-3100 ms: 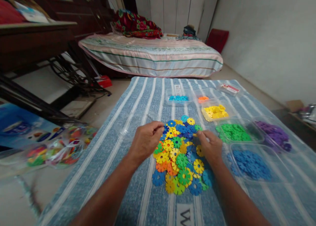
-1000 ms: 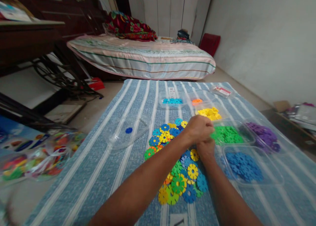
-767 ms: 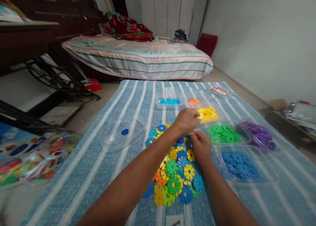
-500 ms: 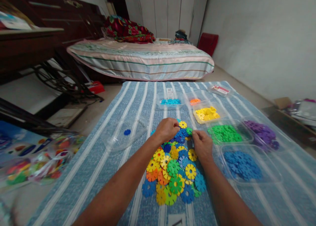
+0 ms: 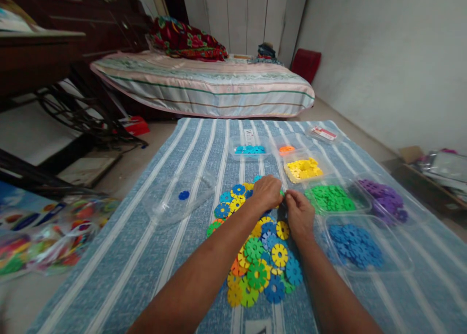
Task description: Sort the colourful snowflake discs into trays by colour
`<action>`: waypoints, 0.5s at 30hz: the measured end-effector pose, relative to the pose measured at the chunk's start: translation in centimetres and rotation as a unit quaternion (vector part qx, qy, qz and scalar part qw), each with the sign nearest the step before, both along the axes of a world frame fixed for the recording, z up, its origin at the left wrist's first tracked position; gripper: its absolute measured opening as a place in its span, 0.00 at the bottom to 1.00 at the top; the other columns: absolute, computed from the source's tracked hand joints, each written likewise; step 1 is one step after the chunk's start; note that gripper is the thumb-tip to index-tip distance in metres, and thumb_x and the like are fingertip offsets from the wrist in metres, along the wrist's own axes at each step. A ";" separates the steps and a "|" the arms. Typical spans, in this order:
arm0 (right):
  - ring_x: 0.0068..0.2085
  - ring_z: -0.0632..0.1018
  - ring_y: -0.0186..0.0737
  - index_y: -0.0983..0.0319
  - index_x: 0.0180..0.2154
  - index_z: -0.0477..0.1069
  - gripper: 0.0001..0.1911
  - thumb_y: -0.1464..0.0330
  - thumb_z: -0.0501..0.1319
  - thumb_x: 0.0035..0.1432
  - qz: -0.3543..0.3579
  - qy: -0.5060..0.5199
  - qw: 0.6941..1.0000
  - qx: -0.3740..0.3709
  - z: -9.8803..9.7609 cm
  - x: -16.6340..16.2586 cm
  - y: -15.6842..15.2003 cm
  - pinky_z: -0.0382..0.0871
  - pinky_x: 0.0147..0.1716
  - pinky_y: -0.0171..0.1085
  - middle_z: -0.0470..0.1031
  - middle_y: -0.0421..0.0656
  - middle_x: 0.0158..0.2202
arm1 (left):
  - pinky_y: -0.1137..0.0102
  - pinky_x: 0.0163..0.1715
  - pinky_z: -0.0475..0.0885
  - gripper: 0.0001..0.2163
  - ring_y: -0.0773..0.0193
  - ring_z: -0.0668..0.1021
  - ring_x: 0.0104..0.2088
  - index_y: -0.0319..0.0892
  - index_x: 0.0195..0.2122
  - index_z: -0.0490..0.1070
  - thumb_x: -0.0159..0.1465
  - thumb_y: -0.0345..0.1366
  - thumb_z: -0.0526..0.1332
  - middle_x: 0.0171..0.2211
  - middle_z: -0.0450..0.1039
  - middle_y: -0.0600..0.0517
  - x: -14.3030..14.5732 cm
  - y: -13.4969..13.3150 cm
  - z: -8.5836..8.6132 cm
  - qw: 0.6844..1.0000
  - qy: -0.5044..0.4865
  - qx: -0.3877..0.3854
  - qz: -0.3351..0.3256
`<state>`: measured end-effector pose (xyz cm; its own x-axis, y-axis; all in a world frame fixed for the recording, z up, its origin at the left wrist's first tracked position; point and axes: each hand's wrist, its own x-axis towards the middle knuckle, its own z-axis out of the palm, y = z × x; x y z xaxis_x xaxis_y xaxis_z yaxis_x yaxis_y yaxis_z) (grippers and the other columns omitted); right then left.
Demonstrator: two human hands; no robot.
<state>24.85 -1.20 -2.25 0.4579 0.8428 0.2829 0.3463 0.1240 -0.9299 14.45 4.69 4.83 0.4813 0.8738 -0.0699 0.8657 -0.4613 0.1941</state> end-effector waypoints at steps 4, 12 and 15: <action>0.37 0.75 0.42 0.63 0.36 0.75 0.16 0.60 0.55 0.54 0.001 -0.004 1.000 0.004 -0.2 0.1 0.0 0.68 0.40 0.41 0.77 0.45 0.34 | 0.68 0.36 0.71 0.09 0.56 0.76 0.41 0.41 0.35 0.73 0.55 0.36 0.58 0.38 0.73 0.47 -0.4 -0.1 -0.2 0.999 -0.041 -0.011 0.002; 0.36 0.75 0.42 0.63 0.35 0.75 0.16 0.59 0.56 0.53 0.000 -0.012 1.000 0.003 -0.1 0.1 0.0 0.68 0.38 0.41 0.77 0.45 0.33 | 0.73 0.29 0.67 0.04 0.64 0.75 0.30 0.39 0.25 0.74 0.49 0.32 0.62 0.27 0.74 0.52 -1.6 -0.9 0.2 0.980 -0.171 -0.073 0.065; 0.36 0.75 0.42 0.63 0.34 0.75 0.16 0.59 0.57 0.53 0.001 -0.008 1.000 -0.005 0.1 0.1 -0.1 0.68 0.38 0.41 0.77 0.45 0.33 | 0.75 0.24 0.64 0.05 0.68 0.71 0.24 0.38 0.22 0.73 0.48 0.34 0.63 0.20 0.70 0.55 -2.9 -1.2 0.4 0.959 -0.256 -0.098 0.074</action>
<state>24.92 -1.30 -2.14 0.4521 0.8462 0.2821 0.3616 0.1152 -0.9252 11.55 3.45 5.23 0.3685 0.9292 -0.0275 0.6875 -0.2525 0.6809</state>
